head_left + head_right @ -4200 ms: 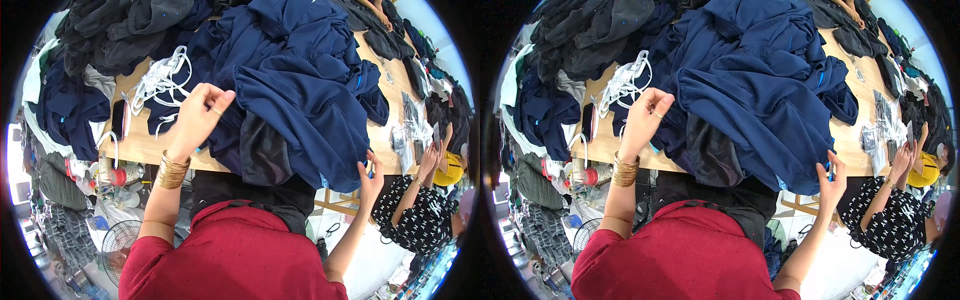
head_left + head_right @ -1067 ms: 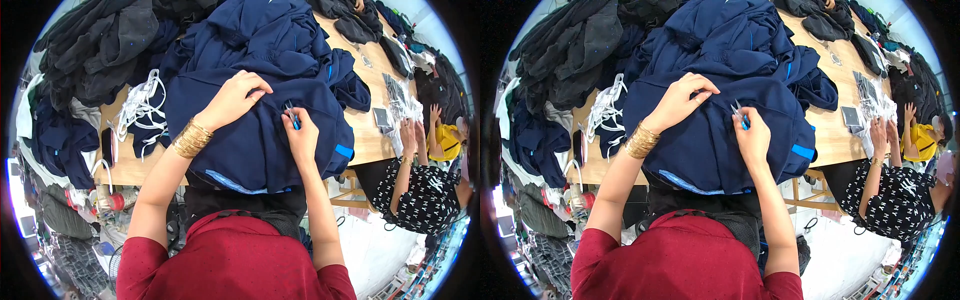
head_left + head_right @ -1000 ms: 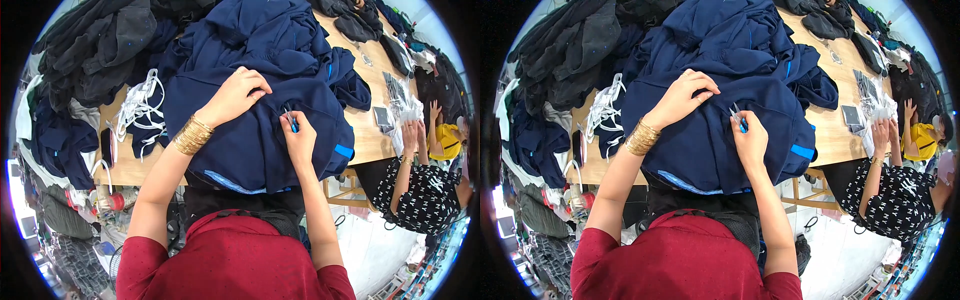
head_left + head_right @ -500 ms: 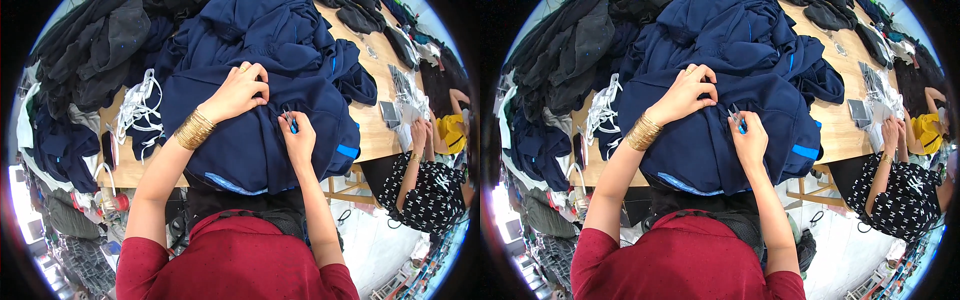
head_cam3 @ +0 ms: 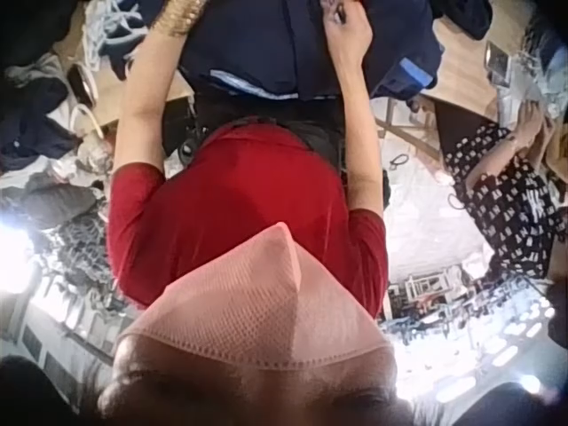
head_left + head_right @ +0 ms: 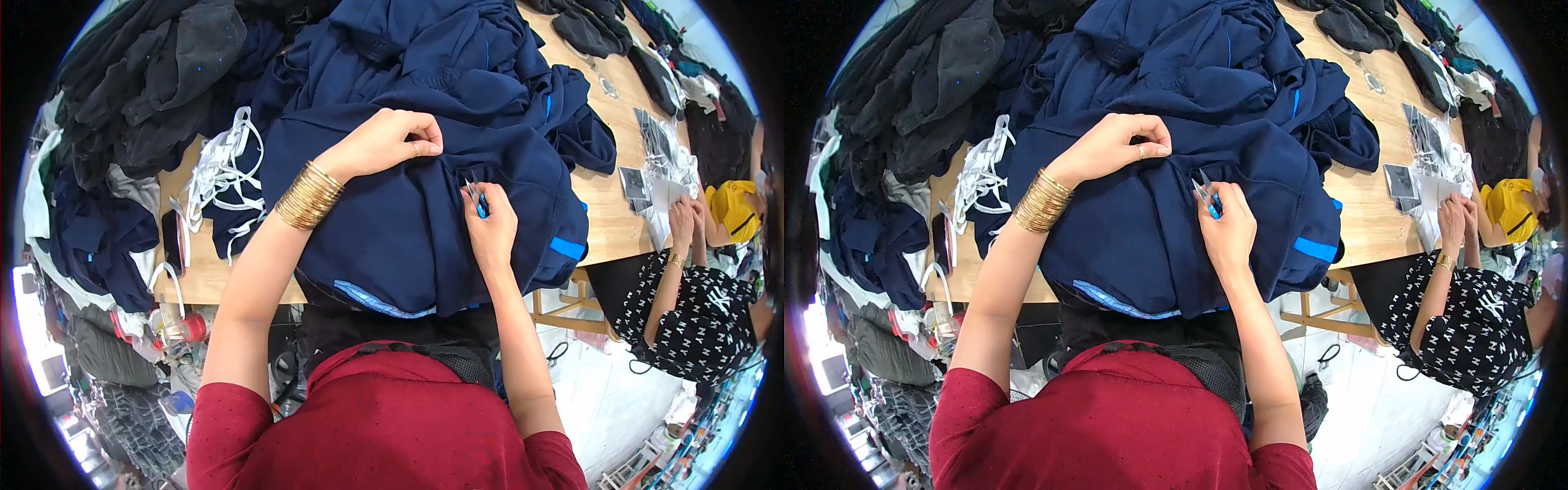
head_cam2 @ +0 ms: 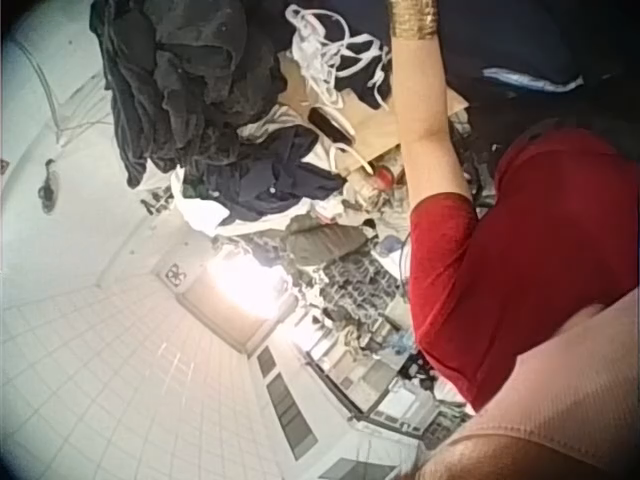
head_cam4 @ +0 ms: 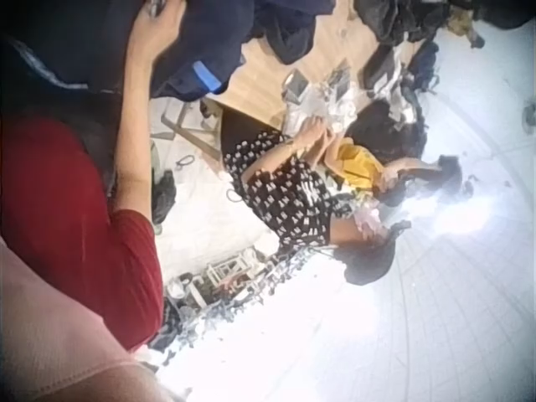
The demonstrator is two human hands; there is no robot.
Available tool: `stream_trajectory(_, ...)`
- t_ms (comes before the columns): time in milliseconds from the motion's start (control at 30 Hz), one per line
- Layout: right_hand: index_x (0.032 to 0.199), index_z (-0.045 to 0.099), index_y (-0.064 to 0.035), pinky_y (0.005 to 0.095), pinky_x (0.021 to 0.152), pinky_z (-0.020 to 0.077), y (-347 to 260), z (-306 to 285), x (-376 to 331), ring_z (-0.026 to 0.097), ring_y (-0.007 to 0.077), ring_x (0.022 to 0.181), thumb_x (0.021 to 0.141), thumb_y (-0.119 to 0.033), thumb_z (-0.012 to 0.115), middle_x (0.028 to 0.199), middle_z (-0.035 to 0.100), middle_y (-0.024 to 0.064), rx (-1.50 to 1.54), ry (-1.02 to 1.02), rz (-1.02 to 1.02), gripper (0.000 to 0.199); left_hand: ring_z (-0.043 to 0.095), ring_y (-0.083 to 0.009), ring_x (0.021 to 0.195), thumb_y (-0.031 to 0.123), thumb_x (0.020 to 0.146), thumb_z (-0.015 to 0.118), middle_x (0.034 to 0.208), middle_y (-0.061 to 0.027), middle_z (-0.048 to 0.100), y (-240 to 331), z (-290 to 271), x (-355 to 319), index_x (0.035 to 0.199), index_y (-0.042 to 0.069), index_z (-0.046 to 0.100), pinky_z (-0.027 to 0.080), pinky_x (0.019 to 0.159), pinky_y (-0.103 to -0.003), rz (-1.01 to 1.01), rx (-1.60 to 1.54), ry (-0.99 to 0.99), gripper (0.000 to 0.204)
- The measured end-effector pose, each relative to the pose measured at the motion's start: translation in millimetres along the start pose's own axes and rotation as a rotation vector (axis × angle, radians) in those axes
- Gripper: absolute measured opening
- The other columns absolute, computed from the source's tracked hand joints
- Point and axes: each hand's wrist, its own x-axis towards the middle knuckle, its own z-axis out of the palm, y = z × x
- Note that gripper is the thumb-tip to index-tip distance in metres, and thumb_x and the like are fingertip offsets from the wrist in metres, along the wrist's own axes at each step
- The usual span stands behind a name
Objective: Trimming excess threads and threading drawstrings into navy blue athletic shorts.
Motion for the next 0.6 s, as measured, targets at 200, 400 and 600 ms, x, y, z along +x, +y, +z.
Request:
stream_trajectory(200,0.095,0.059,-0.0066,0.0319,0.065,0.0483,-19.8,-24.4,13.4,0.064,0.0245,0.072,0.08,-0.024,0.069,0.079,0.063,0.0089,0.04,-0.16,0.05,0.025,0.063,-0.0118,0.075,0.013,0.085,0.063,0.08,-0.0071,0.067,0.5,-4.0,-1.8,0.089,-0.001,0.061,0.049,0.071,-0.025,0.003,-0.023,-0.002,0.015)
stream_trajectory(400,0.097,0.064,-0.01,0.0323,0.061,0.048,-49.9,-52.6,45.6,0.065,0.0245,0.068,0.084,-0.04,0.061,0.072,0.065,0.0101,-0.189,-0.407,0.026,0.033,0.065,-0.0138,0.078,0.012,0.085,0.062,0.083,-0.0086,0.069,-1.9,-4.6,-4.1,0.091,-0.002,0.062,0.05,0.073,-0.026,0.016,-0.039,-0.022,0.015)
stream_trajectory(600,0.087,0.069,-0.0097,0.0334,0.062,0.0488,-54.7,-46.6,66.3,0.065,0.0264,0.067,0.085,-0.042,0.057,0.068,0.065,0.0109,-0.329,-0.469,-0.075,0.034,0.066,-0.0143,0.077,0.012,0.085,0.062,0.083,-0.0088,0.069,-1.1,-5.6,-3.8,0.092,-0.001,0.062,0.05,0.072,-0.026,0.05,-0.008,-0.013,0.014)
